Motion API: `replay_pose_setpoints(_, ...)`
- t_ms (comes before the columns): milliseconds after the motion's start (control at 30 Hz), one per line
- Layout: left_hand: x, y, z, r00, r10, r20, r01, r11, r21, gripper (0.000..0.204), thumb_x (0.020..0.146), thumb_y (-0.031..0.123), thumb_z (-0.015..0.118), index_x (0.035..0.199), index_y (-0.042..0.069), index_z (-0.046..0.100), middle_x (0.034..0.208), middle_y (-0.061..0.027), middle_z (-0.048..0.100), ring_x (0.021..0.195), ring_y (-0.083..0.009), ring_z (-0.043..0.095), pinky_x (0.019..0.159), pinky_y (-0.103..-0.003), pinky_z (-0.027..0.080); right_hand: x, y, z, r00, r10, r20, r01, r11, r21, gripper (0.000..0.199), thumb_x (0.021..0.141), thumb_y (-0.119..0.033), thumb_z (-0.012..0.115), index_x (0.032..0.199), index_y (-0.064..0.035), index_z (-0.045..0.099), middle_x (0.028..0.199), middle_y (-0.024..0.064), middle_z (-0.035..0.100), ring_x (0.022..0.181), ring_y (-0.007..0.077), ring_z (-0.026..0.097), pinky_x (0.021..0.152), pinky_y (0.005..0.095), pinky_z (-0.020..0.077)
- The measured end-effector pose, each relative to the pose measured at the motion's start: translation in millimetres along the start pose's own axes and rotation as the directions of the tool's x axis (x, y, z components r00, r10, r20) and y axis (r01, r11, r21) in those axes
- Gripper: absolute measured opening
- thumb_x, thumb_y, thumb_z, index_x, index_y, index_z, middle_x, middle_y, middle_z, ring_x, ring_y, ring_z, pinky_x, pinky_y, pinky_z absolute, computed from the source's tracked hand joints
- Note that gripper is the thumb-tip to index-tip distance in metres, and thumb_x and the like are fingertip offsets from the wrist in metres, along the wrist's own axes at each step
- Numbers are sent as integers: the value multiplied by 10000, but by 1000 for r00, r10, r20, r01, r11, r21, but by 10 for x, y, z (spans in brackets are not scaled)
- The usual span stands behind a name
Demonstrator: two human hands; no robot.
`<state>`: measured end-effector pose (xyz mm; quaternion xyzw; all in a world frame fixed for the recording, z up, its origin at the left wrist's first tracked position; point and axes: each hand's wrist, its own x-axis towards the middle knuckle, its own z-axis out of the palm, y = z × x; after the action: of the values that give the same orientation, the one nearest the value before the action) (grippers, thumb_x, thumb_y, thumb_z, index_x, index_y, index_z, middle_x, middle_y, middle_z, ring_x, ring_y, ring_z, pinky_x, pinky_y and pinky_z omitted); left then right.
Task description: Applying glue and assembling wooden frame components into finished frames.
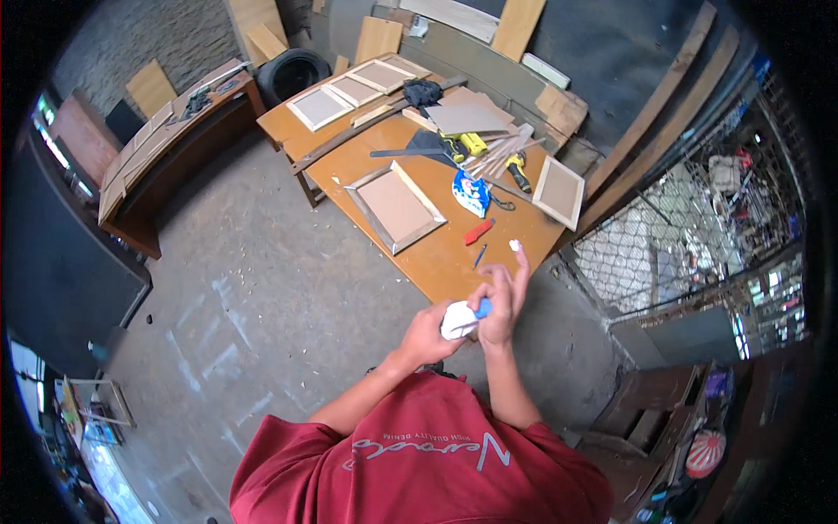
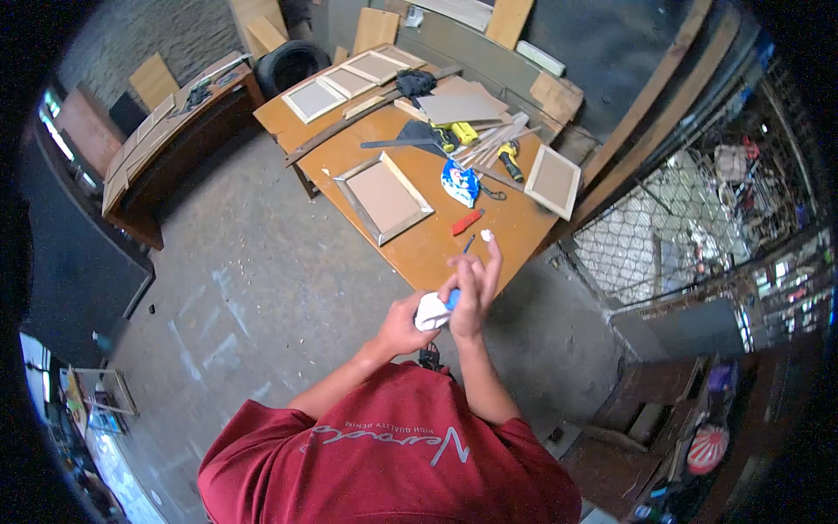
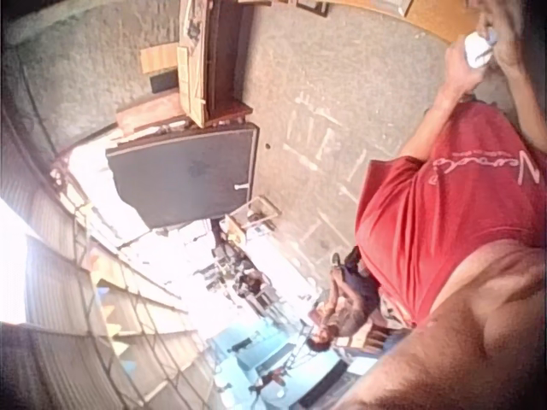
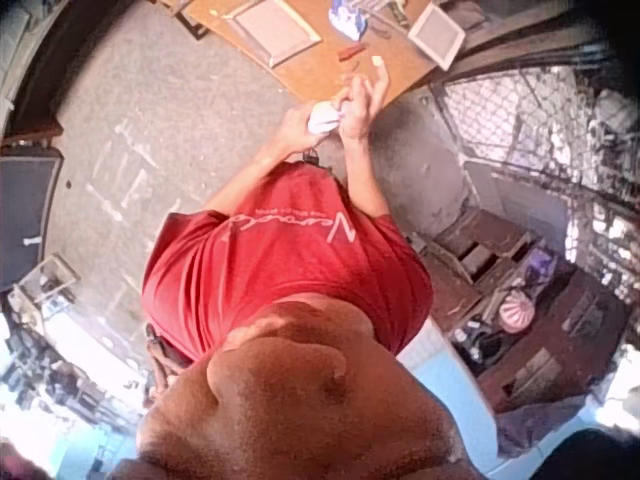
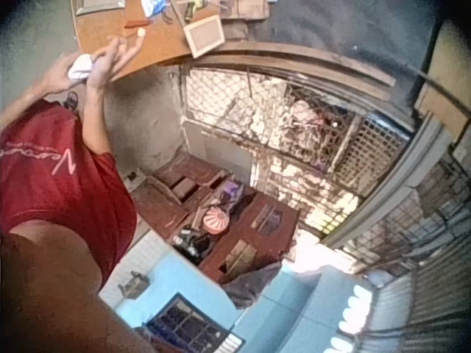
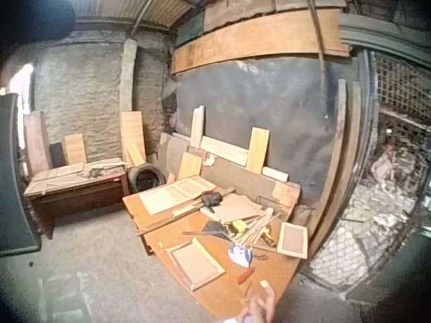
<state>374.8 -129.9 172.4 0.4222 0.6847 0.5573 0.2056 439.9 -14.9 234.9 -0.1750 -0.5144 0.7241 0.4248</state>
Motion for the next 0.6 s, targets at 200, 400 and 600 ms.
replay_pose_setpoints(200, 12, -250, 476, 999, 42, 24, -34, 961, -276, 505, 746, 192, 755, 1206, 52, 600, 1133, -127, 674, 1076, -255, 633, 951, -388, 477, 351, 340, -752, 676, -533, 508, 698, 244, -673, 454, 993, -250, 440, 1411, -82, 377, 883, 87, 534, 442, 108, 445, 422, 218, 396)
replay_pose_setpoints(400, 290, -196, 630, 978, 42, 204, 56, 889, -455, 338, 671, 139, 719, 982, 41, 632, 866, -136, 686, 799, -282, 653, 734, -380, 513, 438, -202, -711, 939, 236, 248, -262, 962, 74, 614, 1027, -440, 349, 1497, -58, 255, 730, 19, 427, 441, 75, 369, 412, 207, 358)
replay_pose_setpoints(600, 398, -207, 22, 936, -52, 347, 155, 949, -276, 370, 641, 118, 721, 995, 50, 636, 850, -138, 685, 773, -280, 651, 714, -392, 508, 597, 166, -426, 852, 188, 488, -320, 926, 202, 822, 991, -490, 468, 1510, -13, 45, 649, 46, 456, 392, 88, 367, 372, 238, 367)
